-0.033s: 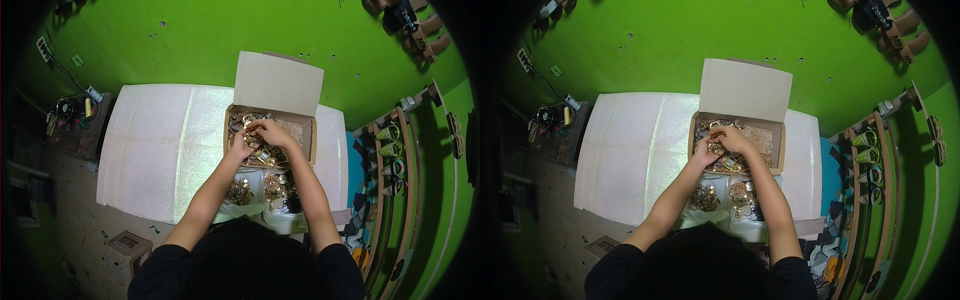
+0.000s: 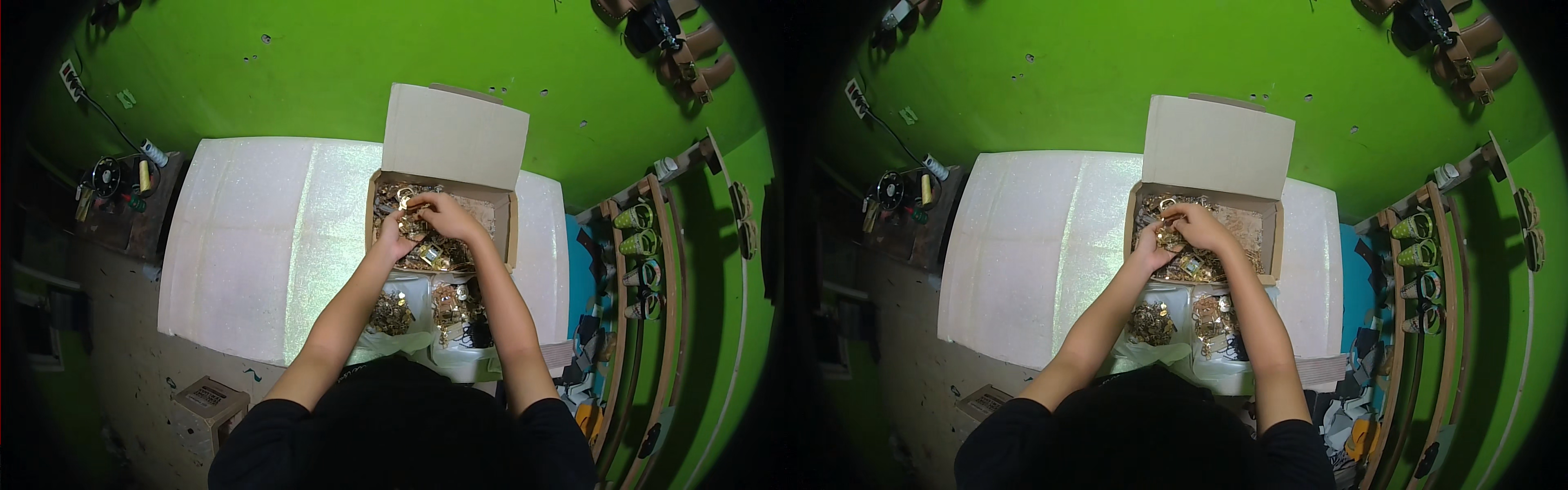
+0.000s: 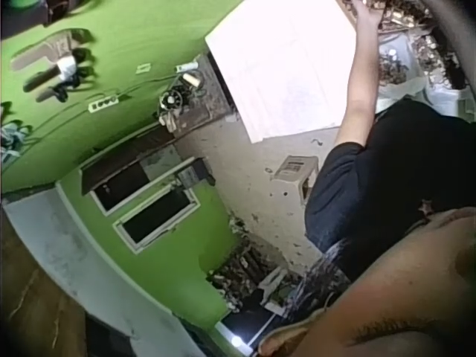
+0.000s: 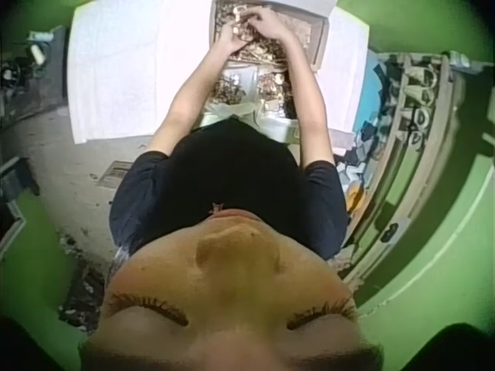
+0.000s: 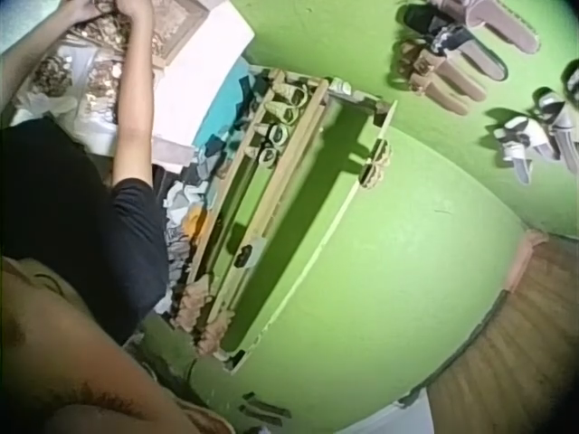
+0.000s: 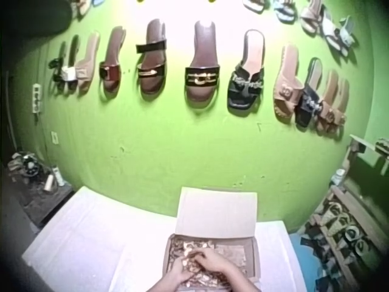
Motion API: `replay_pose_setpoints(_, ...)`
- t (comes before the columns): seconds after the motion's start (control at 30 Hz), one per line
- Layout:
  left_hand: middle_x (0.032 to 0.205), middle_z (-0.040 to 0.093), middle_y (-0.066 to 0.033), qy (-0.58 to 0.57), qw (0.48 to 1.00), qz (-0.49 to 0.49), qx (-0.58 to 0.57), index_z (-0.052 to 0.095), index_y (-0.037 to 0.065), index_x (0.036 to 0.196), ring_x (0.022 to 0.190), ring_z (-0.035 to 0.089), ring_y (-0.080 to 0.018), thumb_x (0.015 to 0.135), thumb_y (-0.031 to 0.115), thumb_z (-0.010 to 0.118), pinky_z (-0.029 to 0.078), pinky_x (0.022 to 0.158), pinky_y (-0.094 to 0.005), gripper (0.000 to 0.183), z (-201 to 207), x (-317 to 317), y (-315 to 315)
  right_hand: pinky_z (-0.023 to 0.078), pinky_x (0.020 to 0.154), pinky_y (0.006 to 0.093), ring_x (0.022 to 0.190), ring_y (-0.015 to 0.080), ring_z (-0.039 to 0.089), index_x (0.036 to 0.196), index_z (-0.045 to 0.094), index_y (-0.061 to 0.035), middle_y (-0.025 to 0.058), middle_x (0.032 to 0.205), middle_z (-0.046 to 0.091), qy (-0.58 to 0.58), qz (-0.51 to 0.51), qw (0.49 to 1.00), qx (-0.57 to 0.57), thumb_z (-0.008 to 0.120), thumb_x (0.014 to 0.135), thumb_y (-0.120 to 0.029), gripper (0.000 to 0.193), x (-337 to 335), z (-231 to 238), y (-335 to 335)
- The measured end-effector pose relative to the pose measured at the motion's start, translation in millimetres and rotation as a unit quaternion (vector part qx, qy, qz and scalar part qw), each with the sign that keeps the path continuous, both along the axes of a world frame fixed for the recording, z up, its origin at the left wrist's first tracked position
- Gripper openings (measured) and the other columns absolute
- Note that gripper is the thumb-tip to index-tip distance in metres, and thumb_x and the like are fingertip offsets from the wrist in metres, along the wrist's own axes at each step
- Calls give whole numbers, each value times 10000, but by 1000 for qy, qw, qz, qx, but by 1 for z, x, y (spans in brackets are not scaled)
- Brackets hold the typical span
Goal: Sorting through a box of small metallic shoe components or ornaments.
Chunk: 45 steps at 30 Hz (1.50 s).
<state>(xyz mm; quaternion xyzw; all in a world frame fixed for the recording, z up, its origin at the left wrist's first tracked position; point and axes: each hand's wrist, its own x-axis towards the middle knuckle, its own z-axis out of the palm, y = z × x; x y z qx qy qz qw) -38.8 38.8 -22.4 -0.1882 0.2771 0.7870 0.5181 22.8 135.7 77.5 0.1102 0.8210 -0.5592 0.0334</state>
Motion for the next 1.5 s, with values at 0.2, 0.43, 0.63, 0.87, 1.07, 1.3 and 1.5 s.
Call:
replay_pose_setpoints(0.2,948,551,-187,-7,996,0,91,463,11,992,863,541,-286,850,211,261,444,773,-406,317,15,-1,-1,435,588,268,635,141,545,756,568,10,131,709,599,-30,-151,970,191,640,668,-181,223,37,-31,36)
replay_pose_setpoints(0.43,1008,535,-192,-9,992,31,122,462,-15,1032,950,524,-303,860,200,243,453,794,-410,352,30,-14,-13,455,724,370,814,316,581,784,591,56,234,861,584,-266,-63,903,332,743,544,-305,459,41,-51,-12)
replay_pose_setpoints(0.63,1056,512,-193,-15,987,35,159,469,-11,1042,972,515,-296,855,189,259,446,806,-416,345,58,-14,-14,458,688,379,759,334,579,804,604,29,224,846,586,-204,-136,906,345,643,649,-195,275,47,-71,-3)
replay_pose_setpoints(0.87,1030,526,-180,-1,991,30,130,467,-30,1037,953,526,-279,855,203,250,460,781,-400,367,44,-6,-15,447,575,292,579,182,539,852,580,43,126,670,571,75,-265,946,172,546,732,-122,207,61,-46,28)
replay_pose_setpoints(1.07,993,531,-175,-22,994,-10,107,478,12,1035,903,531,-288,849,219,259,434,795,-425,354,20,8,-9,444,551,229,624,105,549,924,564,50,75,756,590,63,-179,982,-6,515,785,-86,200,35,-2,5)
replay_pose_setpoints(1.3,1047,511,-171,-14,997,9,72,473,22,1059,962,496,-289,843,220,289,399,849,-427,346,37,-4,-15,431,751,309,832,254,553,950,567,-26,124,918,594,78,-199,955,208,552,729,-78,228,31,-56,33)
replay_pose_setpoints(1.5,1084,516,-156,-10,990,48,131,481,39,1089,997,497,-277,852,196,256,405,840,-411,362,60,-23,-26,355,879,413,1077,350,379,1157,447,-132,173,1144,397,-59,-118,925,356,739,548,-289,693,28,-59,-8)
